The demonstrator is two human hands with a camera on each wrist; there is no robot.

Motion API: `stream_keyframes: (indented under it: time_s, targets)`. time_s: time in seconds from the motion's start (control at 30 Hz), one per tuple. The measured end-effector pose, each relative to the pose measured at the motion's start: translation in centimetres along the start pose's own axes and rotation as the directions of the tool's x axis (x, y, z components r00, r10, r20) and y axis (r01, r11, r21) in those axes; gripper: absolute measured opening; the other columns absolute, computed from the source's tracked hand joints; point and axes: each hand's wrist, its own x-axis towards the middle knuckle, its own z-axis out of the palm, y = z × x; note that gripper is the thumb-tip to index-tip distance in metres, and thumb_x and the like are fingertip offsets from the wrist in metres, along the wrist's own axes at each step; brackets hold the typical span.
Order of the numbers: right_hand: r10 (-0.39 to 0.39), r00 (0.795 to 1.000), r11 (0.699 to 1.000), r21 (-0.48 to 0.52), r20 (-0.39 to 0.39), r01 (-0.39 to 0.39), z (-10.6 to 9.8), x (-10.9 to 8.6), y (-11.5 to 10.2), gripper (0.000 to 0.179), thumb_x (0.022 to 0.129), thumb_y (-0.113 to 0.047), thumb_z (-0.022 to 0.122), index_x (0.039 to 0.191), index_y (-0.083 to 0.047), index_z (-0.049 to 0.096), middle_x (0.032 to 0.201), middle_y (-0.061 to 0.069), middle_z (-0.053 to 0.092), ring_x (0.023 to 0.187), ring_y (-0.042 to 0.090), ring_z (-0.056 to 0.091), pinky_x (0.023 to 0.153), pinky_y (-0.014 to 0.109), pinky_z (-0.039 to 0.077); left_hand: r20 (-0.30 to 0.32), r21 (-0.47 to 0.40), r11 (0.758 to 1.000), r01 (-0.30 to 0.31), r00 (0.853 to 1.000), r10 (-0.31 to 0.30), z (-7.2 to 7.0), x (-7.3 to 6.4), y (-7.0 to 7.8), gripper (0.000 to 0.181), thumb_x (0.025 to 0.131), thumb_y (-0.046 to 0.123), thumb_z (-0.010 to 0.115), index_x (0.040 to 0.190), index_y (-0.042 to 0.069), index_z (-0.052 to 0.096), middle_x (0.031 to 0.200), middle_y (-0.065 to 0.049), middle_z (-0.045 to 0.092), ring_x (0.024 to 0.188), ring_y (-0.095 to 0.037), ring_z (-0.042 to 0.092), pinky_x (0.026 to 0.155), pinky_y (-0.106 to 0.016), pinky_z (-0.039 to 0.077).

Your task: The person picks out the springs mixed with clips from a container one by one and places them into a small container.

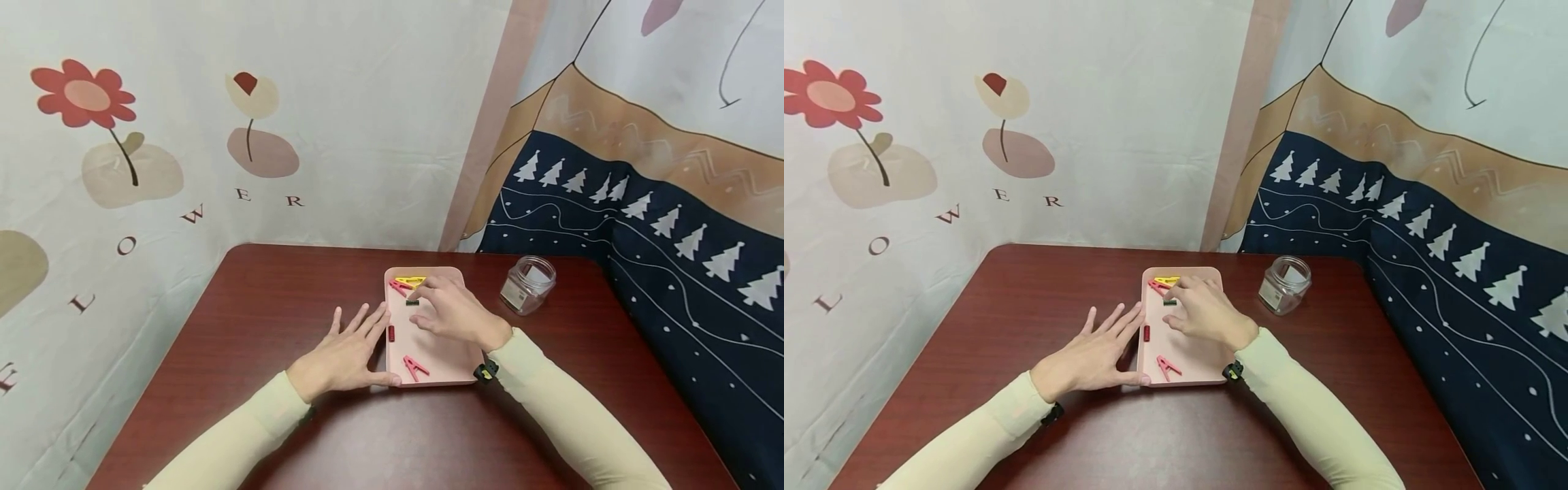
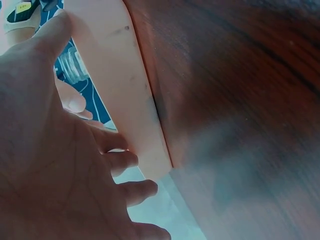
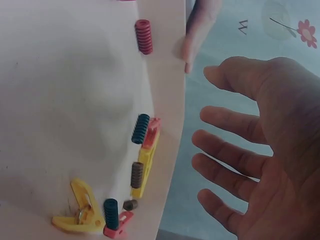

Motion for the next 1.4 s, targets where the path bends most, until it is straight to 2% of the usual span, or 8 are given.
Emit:
stream_keyframes:
  time_s: [0.2,0.4,0.57,0.77,1.1,1.4]
  targets:
    - [-0.022,0.999,1.0,-0.022,0.044,0.023,0.7,0.9,-0.3,0.037,0.1,-0.036,0.092,0.128,-0.012,0.088,0.13,0.01,0.083,0.126,0.028,0.076,0.112,0.058,0.06,0.001,0.0,1.0,0.006,1.0,-0.006,-0.1,0.0,0.0,0.129,0.096,0.09,0.071,0.188,0.014,0.022,0.199,-0.006,0.013,0.184,-0.046,0.018,0.14,-0.087,0.009]
    - [-0.01,0.991,1.0,-0.003,0.133,0.011,1.7,1.6,-0.6,0.039,0.101,-0.038,0.092,0.13,-0.013,0.087,0.133,0.007,0.081,0.123,0.025,0.078,0.114,0.05,0.064,0.002,-0.008,1.0,0.006,1.0,-0.006,-0.1,-0.1,0.1,0.129,0.096,0.09,0.071,0.188,0.013,0.023,0.199,-0.006,0.013,0.184,-0.046,0.018,0.14,-0.087,0.008]
    - [-0.018,0.984,0.999,0.037,0.179,0.012,2.3,2.1,-0.8,0.039,0.098,-0.035,0.094,0.129,-0.013,0.087,0.129,0.007,0.08,0.119,0.024,0.077,0.112,0.05,0.063,0.004,-0.01,1.0,0.006,1.0,-0.006,-0.1,-0.1,0.1,0.13,0.096,0.091,0.07,0.188,0.013,0.021,0.199,-0.006,0.013,0.184,-0.046,0.018,0.141,-0.086,0.008]
    - [-0.074,0.976,0.997,0.022,0.206,0.071,2.9,2.7,-1.1,0.038,0.097,-0.033,0.095,0.129,-0.015,0.088,0.127,0.004,0.08,0.117,0.022,0.076,0.106,0.044,0.064,0.0,-0.008,1.0,0.005,1.0,-0.005,-0.2,-0.1,0.2,0.132,0.096,0.091,0.071,0.189,0.013,0.019,0.199,-0.006,0.013,0.183,-0.047,0.019,0.141,-0.086,0.008]
    - [-0.061,0.974,0.998,0.031,0.216,0.056,3.6,3.2,-1.6,0.034,0.097,-0.034,0.096,0.124,-0.016,0.087,0.122,0.001,0.079,0.108,0.015,0.073,0.104,0.04,0.065,0.008,-0.005,1.0,0.017,1.0,-0.017,0.0,-0.1,0.2,0.131,0.096,0.092,0.069,0.189,0.017,0.016,0.199,-0.006,0.012,0.184,-0.046,0.017,0.141,-0.086,0.008]
    - [-0.05,0.972,0.999,0.029,0.229,0.044,3.7,3.4,-1.8,0.029,0.095,-0.035,0.097,0.115,-0.018,0.086,0.114,0.0,0.076,0.1,0.012,0.068,0.096,0.036,0.063,0.011,-0.008,1.0,0.021,1.0,-0.021,-0.1,-0.1,0.2,0.13,0.096,0.092,0.069,0.189,0.016,0.019,0.199,-0.006,0.013,0.183,-0.046,0.018,0.141,-0.086,0.009]
